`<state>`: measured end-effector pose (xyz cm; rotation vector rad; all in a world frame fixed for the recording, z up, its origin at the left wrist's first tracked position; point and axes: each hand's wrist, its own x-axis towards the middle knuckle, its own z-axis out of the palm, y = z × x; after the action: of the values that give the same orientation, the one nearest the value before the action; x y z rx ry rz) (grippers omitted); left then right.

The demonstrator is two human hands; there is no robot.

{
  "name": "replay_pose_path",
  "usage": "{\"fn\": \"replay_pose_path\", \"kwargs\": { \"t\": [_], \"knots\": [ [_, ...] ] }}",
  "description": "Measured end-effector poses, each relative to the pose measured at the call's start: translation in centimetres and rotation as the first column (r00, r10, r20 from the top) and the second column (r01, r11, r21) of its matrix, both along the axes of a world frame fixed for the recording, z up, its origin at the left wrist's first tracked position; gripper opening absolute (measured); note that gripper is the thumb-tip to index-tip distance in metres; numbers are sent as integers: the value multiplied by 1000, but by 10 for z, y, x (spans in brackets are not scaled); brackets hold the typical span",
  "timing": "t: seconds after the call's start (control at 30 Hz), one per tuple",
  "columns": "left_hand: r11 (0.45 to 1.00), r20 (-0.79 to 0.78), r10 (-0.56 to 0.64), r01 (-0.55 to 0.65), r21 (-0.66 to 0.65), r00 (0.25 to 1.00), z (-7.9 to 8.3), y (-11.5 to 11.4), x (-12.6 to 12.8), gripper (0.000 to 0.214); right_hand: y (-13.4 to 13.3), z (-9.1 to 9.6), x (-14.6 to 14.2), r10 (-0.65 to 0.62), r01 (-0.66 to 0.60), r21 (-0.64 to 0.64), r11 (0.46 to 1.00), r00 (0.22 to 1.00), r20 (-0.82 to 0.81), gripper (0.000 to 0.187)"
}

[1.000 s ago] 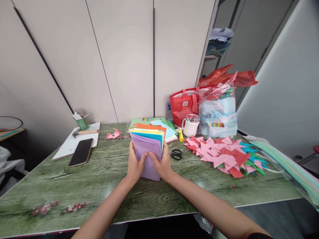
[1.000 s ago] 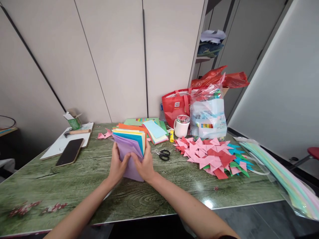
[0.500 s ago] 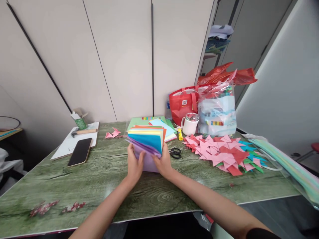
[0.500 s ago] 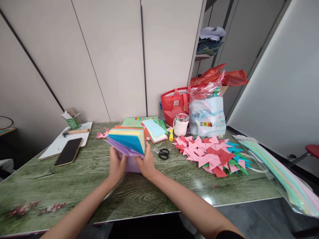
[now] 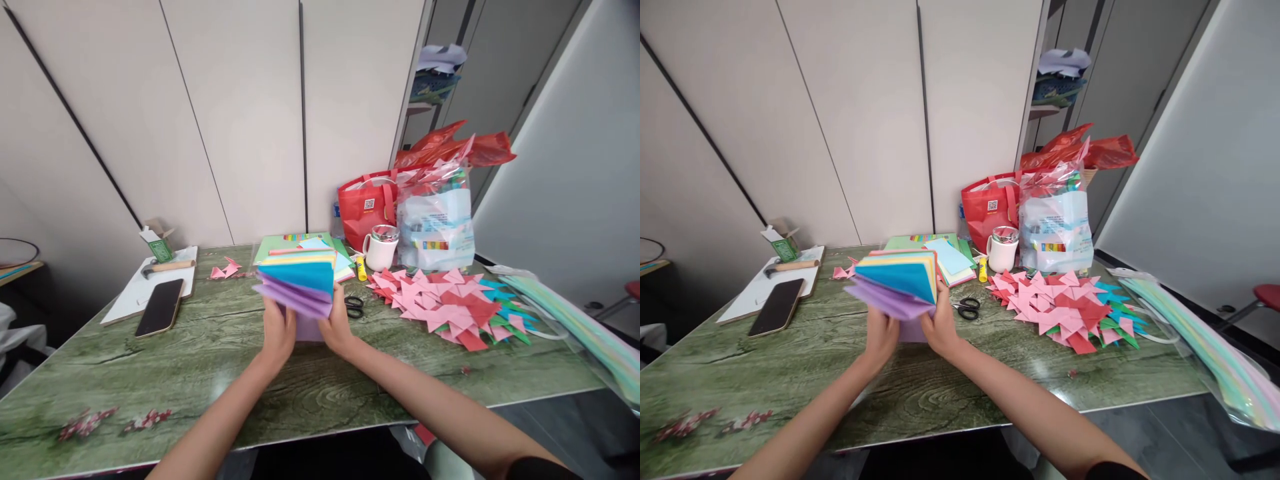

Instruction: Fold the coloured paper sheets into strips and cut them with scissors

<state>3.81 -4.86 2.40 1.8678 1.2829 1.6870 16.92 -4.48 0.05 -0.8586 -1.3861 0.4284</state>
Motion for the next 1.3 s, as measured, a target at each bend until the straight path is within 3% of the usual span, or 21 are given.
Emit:
{"fn": "replay_pose_path", "kwargs": {
  "t": [0.1,0.27,0.4,0.53,0.7,0.77,0.93,1.1,1.2,1.3],
  "knots": [
    [999,25,40,-40,-16,999,5,2,0,38,2,5,-3,10,-11,-26,1000,999,-53,55],
    [992,13,25,-23,-121,1000,-14,-3,-8,23,3,-10,7,122,-110,-267,957,992,31,45],
    [990,68,37,-27,-140,997,-7,8,-11,29,19,6,7,149,-143,-328,934,989,-5,46],
    [967,106,10,18,-254,994,-2,28,-25,39,33,15,1,289,-307,-462,832,951,-110,46],
    [882,47,24,1,-472,999,-33,39,-50,30,31,-16,0,435,-447,-659,605,879,-196,45],
    [869,19,36,-22,-495,999,-43,40,-54,34,30,-25,1,438,-458,-685,566,871,-221,50],
    [875,-69,13,-45,-481,998,-44,42,-56,50,29,-29,0,403,-416,-688,595,895,-193,61],
    [899,-267,-4,-114,-423,964,-39,47,-70,46,26,-25,3,404,-304,-711,634,914,-30,68],
    [917,-405,-9,-154,-367,914,-35,47,-80,44,22,-20,7,427,-245,-674,697,897,116,69],
    [944,-518,27,-192,-267,855,-29,43,-80,47,20,-15,9,439,-215,-605,767,864,248,52]
  ]
}}
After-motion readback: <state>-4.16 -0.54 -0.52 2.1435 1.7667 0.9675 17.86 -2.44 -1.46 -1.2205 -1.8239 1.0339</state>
